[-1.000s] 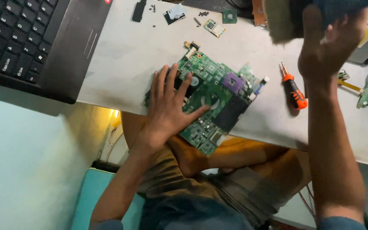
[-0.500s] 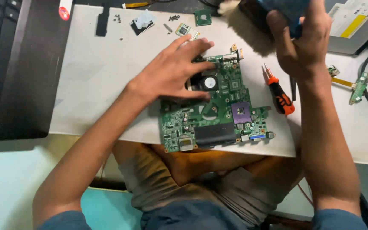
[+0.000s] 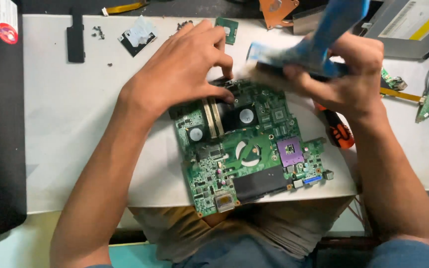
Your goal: Disassembling and cleaning a laptop motherboard by removing screws, RAM modules, and brushing away dust.
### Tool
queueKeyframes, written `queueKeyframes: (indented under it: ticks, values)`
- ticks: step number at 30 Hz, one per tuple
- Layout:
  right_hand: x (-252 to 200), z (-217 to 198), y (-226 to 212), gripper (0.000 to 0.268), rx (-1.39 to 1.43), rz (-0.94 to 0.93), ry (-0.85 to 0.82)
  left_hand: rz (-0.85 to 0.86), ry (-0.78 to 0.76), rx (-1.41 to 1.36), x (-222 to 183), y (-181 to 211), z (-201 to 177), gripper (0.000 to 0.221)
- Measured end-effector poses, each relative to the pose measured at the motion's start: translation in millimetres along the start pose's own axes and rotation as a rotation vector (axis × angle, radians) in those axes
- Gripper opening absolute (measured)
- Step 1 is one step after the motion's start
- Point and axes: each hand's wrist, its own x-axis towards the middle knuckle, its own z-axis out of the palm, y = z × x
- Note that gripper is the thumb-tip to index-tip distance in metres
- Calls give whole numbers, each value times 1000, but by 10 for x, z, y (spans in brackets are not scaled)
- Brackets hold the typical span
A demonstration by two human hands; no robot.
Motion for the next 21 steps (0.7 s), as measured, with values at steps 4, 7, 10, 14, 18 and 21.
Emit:
queueKeyframes:
  ticks: [4, 7, 10, 14, 18, 21]
  values:
    - [78, -42, -177, 30, -17, 92, -94, -123, -108, -33, -22, 57, 10, 34]
    - [28, -75, -192, 31, 32, 143, -97, -186, -156, -99, -33, 74, -60, 30]
    - [41, -53, -205, 32, 68, 168, -101, -215, -207, -178, -38, 16, -120, 29]
    - [110, -26, -259, 34, -33, -6, -8, -156, -203, -308, -32, -50, -186, 31]
    - [112, 72, -356, 22, 235, 79, -151, -238, -189, -419, -68, -114, -226, 22]
    - [89, 85, -421, 19, 423, 106, -283, -260, -187, -478, -87, -125, -218, 16]
